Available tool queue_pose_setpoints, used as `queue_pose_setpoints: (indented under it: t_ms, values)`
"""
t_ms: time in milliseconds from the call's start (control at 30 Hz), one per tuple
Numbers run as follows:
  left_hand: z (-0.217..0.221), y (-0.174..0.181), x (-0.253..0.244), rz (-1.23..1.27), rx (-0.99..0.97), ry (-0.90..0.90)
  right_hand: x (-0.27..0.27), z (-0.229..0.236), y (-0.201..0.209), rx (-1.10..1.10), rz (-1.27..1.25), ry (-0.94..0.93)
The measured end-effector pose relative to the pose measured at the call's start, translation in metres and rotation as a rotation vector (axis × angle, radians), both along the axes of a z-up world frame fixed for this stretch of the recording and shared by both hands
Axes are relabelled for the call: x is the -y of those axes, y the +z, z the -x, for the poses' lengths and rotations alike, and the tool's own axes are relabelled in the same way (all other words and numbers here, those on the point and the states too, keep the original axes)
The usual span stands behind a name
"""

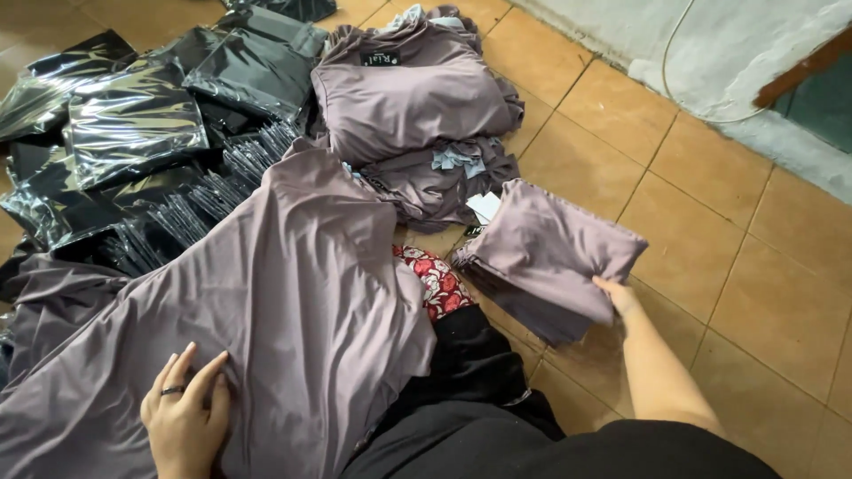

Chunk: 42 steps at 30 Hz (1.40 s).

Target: The person folds a mauve long-sleeved shirt by hand on a small board placed on their lap. They smooth the fabric, fold the sleeves inward, and fold the body into a compact rectangle, repeating the process for multiple shirts.

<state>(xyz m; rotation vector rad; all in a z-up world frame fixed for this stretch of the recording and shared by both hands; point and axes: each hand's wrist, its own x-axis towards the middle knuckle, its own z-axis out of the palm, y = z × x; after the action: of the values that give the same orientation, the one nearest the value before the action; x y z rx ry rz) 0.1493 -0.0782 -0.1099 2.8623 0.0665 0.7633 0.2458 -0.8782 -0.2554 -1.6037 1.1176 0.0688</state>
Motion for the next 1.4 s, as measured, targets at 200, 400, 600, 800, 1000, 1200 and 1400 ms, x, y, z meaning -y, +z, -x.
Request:
queue_pose_setpoints:
  t_ms: [200, 400, 600, 800, 1000, 1200, 1400]
  values:
    - [0.000, 0.005, 0.002, -0.021, -0.011, -0.015, 0.014, 0.005, -0.052, 0.117, -0.152, -0.047]
    - [-0.001, 0.013, 0.006, -0.034, -0.003, -0.018, 0.010, 0.009, -0.021, 0.218, 0.109, -0.002]
    - [-0.010, 0.013, -0.006, 0.141, -0.073, -0.139, -0.099, -0.058, 0.086, 0.352, 1.218, 0.347]
    - [0.023, 0.043, 0.004, 0.246, -0.110, 0.054, -0.272, -0.161, 0.089, 0.304, 1.604, 0.811]
    - [0.091, 0.035, -0.009, 0.321, -0.231, 0.449, -0.467, -0.137, 0.165, 0.486, 0.739, 1.426]
    - [0.132, -0.012, -0.035, 0.226, -0.414, 0.739, -0.434, -0.145, 0.141, 0.155, 0.387, 1.053]
    - [0.118, -0.006, -0.038, 0.244, -0.449, 0.783, -0.328, -0.138, 0.009, 0.370, 0.546, 1.381]
